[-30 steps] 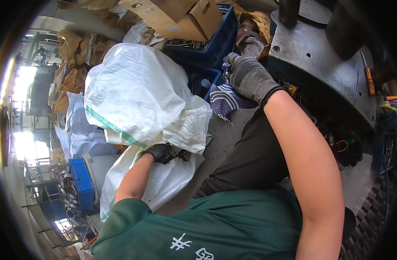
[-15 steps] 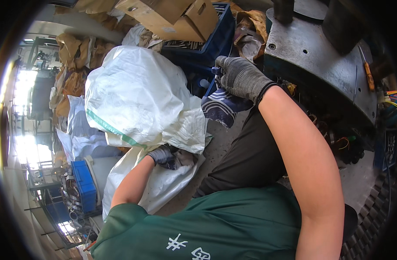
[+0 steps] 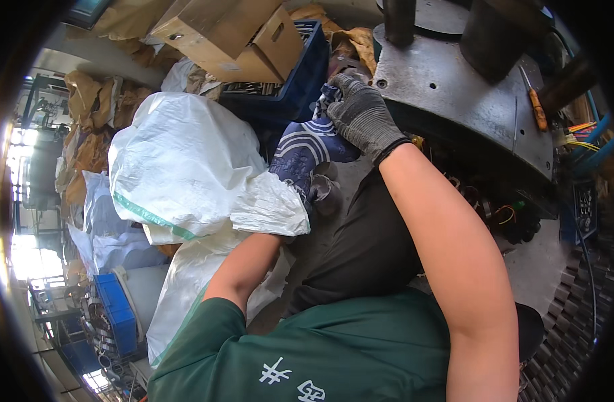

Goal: The person is manually inserting wire coils into a stator core and then using a hydraulic press to secure the components.

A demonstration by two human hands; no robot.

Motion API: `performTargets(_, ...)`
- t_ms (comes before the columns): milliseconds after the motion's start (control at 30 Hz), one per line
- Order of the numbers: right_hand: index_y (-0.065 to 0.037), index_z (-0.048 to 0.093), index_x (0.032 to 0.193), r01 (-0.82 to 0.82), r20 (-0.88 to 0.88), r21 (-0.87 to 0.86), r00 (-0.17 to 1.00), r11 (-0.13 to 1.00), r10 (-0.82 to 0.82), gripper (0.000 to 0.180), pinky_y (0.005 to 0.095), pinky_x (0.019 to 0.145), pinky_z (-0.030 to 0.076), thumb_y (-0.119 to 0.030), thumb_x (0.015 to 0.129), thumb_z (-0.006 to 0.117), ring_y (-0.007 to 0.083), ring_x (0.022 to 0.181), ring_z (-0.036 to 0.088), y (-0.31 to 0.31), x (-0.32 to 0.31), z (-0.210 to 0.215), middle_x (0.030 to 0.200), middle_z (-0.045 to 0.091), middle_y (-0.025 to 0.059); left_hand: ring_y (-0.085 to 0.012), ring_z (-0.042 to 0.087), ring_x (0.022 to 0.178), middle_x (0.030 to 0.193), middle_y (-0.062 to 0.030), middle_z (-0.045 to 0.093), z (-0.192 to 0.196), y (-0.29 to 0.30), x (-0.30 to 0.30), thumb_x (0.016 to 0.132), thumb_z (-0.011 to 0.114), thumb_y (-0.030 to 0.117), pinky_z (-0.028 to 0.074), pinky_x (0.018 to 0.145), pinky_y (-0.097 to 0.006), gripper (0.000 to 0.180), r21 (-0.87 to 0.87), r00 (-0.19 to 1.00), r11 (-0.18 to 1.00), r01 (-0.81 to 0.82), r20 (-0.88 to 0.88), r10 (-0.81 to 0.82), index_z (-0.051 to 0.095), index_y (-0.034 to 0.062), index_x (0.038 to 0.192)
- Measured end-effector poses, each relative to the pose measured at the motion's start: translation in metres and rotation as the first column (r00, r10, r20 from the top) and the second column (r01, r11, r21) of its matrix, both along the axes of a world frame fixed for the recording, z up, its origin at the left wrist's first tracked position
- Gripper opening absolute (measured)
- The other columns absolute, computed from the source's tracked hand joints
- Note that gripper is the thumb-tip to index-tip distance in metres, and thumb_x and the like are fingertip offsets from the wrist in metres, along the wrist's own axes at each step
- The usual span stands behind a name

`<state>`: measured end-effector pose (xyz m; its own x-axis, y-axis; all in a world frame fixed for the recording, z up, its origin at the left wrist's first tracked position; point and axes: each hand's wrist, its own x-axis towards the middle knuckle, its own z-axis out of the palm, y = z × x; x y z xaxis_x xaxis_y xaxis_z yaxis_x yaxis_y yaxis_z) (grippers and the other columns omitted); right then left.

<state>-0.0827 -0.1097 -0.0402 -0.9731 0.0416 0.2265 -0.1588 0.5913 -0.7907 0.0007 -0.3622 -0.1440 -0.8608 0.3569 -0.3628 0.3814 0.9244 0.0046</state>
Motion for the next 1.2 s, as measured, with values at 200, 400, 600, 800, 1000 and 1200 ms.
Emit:
performTargets(200,-0.003,0.064,0.134,0.037,0.126,0.062,0.991,0.997,-0.044,0.046,0.0355,0.088,0.058,-0.015,0.091,0.073,0.0291,0.101,0.073,0.017,0.006,0.011,0.115,0.072,0.0221,-0.0196,0.062,0.114,0.129,-0.0116,0.068,0.006,-0.012,-0.010,0.101,0.057,0.019,0.046,0.103,-0.038,0.038,0.552,0.986,0.833,-0.023,0.153,-0.074,0.065,0.0059,0.136)
performTargets(400,-0.007,0.059,0.146,-0.352,0.468,-0.085,0.812,0.932,0.349,0.066,0.0331,0.090,0.059,-0.011,0.083,0.079,0.0240,0.100,0.073,0.007,0.004,0.016,0.113,0.075,0.0180,-0.0107,0.066,0.098,0.116,-0.0084,0.073,0.007,0.014,-0.073,0.095,0.065,-0.001,0.055,0.087,-0.029,0.037,0.882,0.960,0.436,-0.179,0.254,-0.119,0.066,0.0040,0.132)
performTargets(600,-0.018,0.041,0.162,-0.437,0.269,-0.244,0.827,0.866,0.493,0.102,0.0349,0.101,0.055,-0.012,0.073,0.091,0.0260,0.115,0.069,-0.010,0.018,0.003,0.129,0.070,0.0146,-0.0131,0.067,0.104,0.115,-0.0044,0.072,0.088,0.030,-0.083,0.088,0.083,0.010,0.056,0.095,-0.032,0.040,0.887,0.861,0.008,-0.462,0.450,-0.238,0.066,0.0024,0.124)
performTargets(800,-0.012,0.058,0.143,-0.186,0.111,0.247,0.980,0.951,0.163,0.067,0.0421,0.097,0.056,-0.015,0.080,0.078,0.0383,0.110,0.070,-0.004,0.010,0.009,0.118,0.072,0.0247,-0.0150,0.059,0.115,0.133,-0.0091,0.060,0.043,0.050,-0.031,0.098,0.067,0.004,0.048,0.107,-0.032,0.044,0.976,0.974,-0.217,-0.024,0.072,0.215,0.051,0.0031,0.139)
performTargets(1000,-0.004,0.059,0.140,0.109,0.073,-0.068,0.992,0.992,-0.104,0.067,0.0387,0.101,0.055,-0.019,0.080,0.084,0.0332,0.115,0.070,0.023,-0.002,-0.001,0.124,0.072,0.0211,-0.0371,0.063,0.116,0.136,-0.0182,0.059,-0.123,0.008,0.106,0.088,0.069,0.004,0.052,0.102,-0.048,0.041,0.726,0.998,0.688,-0.013,-0.028,0.048,0.064,0.0093,0.128)
performTargets(1200,-0.002,0.059,0.139,0.119,0.101,-0.341,0.991,0.932,-0.090,0.068,0.0372,0.102,0.054,-0.019,0.080,0.086,0.0295,0.114,0.070,0.037,-0.014,-0.023,0.125,0.072,0.0196,-0.0436,0.063,0.116,0.161,-0.0232,0.032,-0.201,-0.010,0.144,0.090,0.058,0.007,0.056,0.094,-0.050,0.067,0.319,0.965,0.922,0.218,-0.210,-0.156,0.046,0.0279,0.153)
